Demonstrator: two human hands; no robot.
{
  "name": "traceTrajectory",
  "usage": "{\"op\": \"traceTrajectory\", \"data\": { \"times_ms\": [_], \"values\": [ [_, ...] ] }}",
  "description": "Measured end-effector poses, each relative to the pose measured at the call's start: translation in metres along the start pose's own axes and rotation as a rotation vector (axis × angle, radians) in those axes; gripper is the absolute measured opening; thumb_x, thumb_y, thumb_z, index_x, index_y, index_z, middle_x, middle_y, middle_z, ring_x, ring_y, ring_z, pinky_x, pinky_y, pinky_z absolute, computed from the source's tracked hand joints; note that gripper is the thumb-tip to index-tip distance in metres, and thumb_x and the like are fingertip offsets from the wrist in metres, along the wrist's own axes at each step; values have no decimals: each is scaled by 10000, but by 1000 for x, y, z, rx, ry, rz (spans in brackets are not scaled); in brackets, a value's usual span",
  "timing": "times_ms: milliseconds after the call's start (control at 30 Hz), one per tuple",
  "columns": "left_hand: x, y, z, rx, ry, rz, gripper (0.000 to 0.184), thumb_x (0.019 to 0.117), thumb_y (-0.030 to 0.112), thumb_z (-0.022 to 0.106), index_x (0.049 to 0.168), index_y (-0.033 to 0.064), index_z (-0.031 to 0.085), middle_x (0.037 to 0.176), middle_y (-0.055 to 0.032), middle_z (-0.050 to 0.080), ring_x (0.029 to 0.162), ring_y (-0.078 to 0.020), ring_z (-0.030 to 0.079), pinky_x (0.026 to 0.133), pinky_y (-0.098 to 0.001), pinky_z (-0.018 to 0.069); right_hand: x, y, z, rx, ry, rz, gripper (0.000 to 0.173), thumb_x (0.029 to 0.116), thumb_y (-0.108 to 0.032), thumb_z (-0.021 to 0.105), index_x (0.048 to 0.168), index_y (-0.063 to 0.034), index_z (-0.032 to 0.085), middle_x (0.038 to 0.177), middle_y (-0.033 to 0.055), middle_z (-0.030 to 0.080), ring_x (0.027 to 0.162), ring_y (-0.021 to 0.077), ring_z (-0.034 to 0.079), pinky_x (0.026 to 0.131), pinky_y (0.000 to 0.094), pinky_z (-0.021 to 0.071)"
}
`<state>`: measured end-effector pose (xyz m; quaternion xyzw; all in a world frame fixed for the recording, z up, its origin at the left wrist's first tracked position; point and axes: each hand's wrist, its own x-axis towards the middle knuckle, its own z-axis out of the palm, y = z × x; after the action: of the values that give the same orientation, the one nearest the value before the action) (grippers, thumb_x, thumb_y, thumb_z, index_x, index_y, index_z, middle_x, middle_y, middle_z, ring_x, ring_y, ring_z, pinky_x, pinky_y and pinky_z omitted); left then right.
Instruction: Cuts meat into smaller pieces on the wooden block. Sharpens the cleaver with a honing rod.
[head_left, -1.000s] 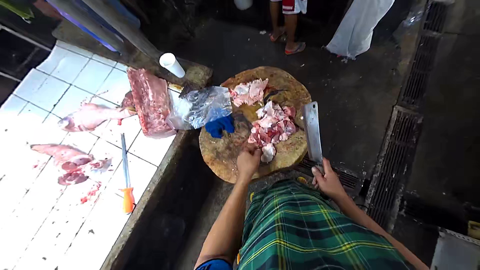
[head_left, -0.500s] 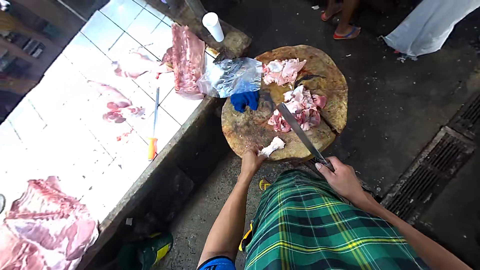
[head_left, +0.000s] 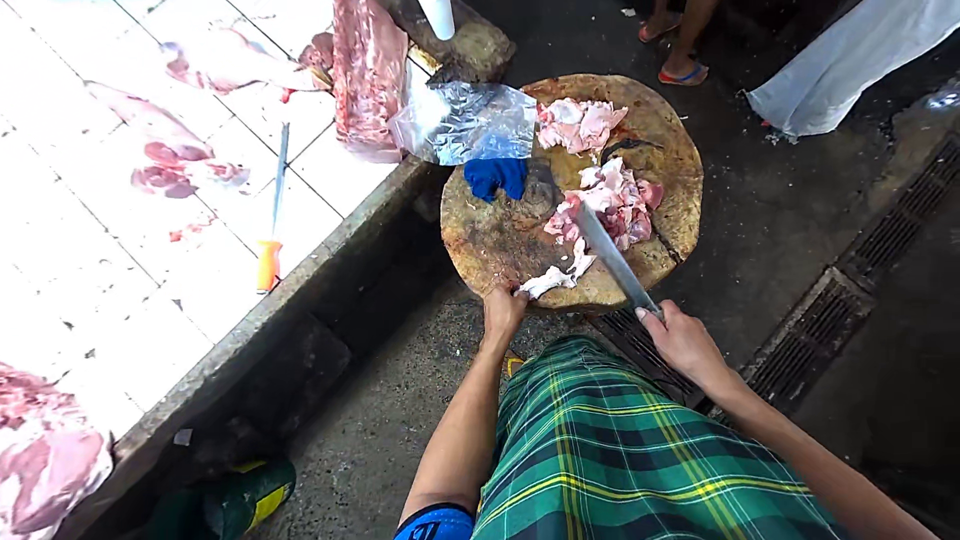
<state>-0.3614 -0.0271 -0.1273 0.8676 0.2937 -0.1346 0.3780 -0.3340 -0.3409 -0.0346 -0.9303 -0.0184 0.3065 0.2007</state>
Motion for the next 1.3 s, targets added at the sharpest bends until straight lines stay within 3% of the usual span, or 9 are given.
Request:
{"op": "traceTrajectory", "data": {
  "times_ms": [200,267,367,500,700,867,1067,1200,1300],
  "values": [
    [5,-1,1,-46,1,2,195,927,264,709,1026,100,746,934,-115,742,899,-292,717,828,-581,566,-15,-22,17,255,368,-387,444,1055,-489,516,1139,-70,639,685,42,598,587,172,594,565,401,530],
    [5,-1,0,-48,-9,-4,196,934,260,707,1039,99,746,940,-117,741,902,-290,716,830,-576,567,-4,-15,42,210,287,-429,448,1057,-490,510,1141,-67,630,703,52,613,611,187,612,589,407,550],
    [4,0,-1,0,-13,1,216,950,256,677,1089,102,740,992,-124,746,954,-305,719,864,-591,568,9,-5,44,-47,-91,-108,557,1062,-577,410,1244,-81,585,922,162,695,902,348,706,812,562,563],
    [-8,-5,0,-34,24,24,215,960,225,677,1109,78,722,1020,-177,729,956,-365,708,839,-626,560,-3,-11,14,33,23,66,560,1073,-559,400,1230,-57,593,884,169,672,858,354,689,771,565,546],
    [1,0,2,-49,34,-28,211,923,234,716,1072,86,733,966,-128,742,929,-308,717,852,-584,564,-12,-27,20,253,254,-297,467,1067,-497,476,1175,-68,624,706,63,608,621,204,618,609,445,544],
    [-7,-1,-6,2,-25,-30,267,938,300,709,1093,84,722,973,-179,727,907,-367,708,806,-640,560,14,-17,42,-101,-181,-233,573,1049,-594,429,1254,-79,575,935,174,698,920,372,708,815,586,563],
    [-19,69,-50,-258,25,9,182,961,204,691,1042,41,680,832,-80,726,680,-190,701,674,-416,610,20,7,-10,109,-59,8,593,1045,-609,430,1295,-93,582,975,154,696,937,336,697,835,569,555],
    [-4,146,-39,-200,-31,297,285,1023,342,644,1157,108,737,1005,-99,750,842,-234,722,793,-511,602,48,41,-54,152,164,35,586,1047,-573,472,1273,-52,616,958,201,704,918,385,703,822,611,553],
    [30,164,-4,-2,-38,353,383,984,480,653,1101,133,764,1123,-134,730,992,-307,710,862,-589,571,99,59,-80,49,207,54,542,1045,-518,528,1302,-44,581,1013,235,707,1002,432,695,879,634,536]
  ]
}}
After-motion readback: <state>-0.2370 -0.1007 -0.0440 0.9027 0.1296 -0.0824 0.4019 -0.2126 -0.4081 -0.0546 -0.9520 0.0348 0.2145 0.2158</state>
